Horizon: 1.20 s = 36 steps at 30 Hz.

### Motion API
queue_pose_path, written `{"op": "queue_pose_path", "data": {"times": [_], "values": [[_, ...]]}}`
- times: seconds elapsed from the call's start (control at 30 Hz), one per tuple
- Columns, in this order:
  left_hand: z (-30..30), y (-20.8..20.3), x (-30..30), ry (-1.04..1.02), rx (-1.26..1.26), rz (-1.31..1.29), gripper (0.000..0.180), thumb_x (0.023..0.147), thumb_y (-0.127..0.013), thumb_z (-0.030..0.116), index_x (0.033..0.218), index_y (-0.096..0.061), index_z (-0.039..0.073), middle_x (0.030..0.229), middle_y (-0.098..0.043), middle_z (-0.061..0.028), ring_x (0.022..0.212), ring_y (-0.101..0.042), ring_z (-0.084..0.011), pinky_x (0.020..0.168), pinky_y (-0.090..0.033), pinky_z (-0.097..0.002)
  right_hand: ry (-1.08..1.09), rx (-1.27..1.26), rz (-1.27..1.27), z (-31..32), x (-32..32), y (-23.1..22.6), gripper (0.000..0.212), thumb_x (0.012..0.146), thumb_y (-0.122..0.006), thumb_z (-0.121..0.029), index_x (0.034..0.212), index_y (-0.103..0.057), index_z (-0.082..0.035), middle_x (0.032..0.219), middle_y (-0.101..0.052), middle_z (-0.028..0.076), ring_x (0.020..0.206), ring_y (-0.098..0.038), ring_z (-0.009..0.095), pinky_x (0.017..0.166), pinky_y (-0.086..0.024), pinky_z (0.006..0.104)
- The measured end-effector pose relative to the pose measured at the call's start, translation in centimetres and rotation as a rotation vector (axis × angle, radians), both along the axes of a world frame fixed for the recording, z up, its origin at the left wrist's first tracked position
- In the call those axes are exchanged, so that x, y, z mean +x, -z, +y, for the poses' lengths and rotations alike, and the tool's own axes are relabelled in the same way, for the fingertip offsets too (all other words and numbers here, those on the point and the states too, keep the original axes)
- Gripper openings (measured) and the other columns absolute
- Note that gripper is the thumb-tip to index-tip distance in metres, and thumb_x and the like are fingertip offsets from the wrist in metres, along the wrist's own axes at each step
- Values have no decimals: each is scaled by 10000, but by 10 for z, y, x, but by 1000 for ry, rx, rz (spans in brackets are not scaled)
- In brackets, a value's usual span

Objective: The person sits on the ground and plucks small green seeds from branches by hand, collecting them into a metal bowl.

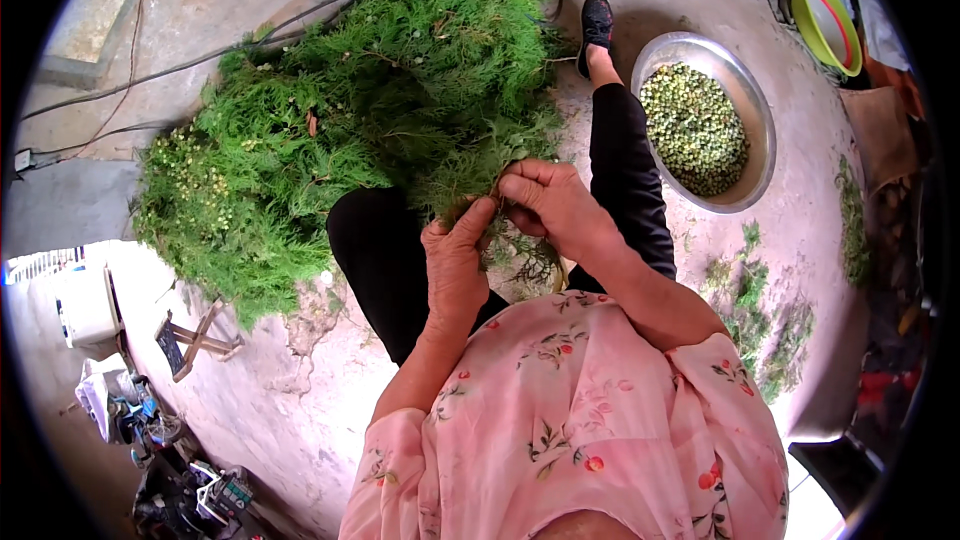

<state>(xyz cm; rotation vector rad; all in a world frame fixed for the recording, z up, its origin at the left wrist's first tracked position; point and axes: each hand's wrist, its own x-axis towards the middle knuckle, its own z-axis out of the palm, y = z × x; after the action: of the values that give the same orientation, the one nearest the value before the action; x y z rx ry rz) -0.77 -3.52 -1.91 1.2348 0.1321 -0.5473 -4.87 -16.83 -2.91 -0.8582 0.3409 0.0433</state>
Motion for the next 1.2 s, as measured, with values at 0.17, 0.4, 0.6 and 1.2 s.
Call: {"op": "queue_pose_path", "data": {"times": [0.17,0.4,0.6,1.2], "values": [[8,14,12,-189,-39,129,89,814,-605,142,845,-591,60,637,-548,10,504,-447,-74,464,-358,-196,102,302,13,-10,-4,2,234,865,-543,-278,893,-555,-46,797,-537,41,582,-502,88,445,-339,186],[13,33,13,-124,115,-159,184,842,-589,244,879,-578,64,726,-587,-10,551,-495,-79,464,-369,-197,164,335,-97,-24,-11,-5,304,842,-557,-307,963,-520,-30,867,-542,74,575,-432,91,453,-313,184],[0,17,8,38,28,31,230,847,-582,249,1006,-553,85,781,-603,-8,640,-510,-65,562,-390,-199,84,405,-219,-26,-12,-6,298,841,-558,-287,966,-506,-21,863,-539,96,515,-393,88,441,-302,188],[-5,29,15,-25,-200,240,153,852,-559,173,931,-529,46,776,-580,-59,654,-544,-151,555,-467,-267,721,-372,63,-153,-59,0,312,854,-533,-196,1097,-525,0,950,-595,124,872,-559,217,765,-449,297]]}}
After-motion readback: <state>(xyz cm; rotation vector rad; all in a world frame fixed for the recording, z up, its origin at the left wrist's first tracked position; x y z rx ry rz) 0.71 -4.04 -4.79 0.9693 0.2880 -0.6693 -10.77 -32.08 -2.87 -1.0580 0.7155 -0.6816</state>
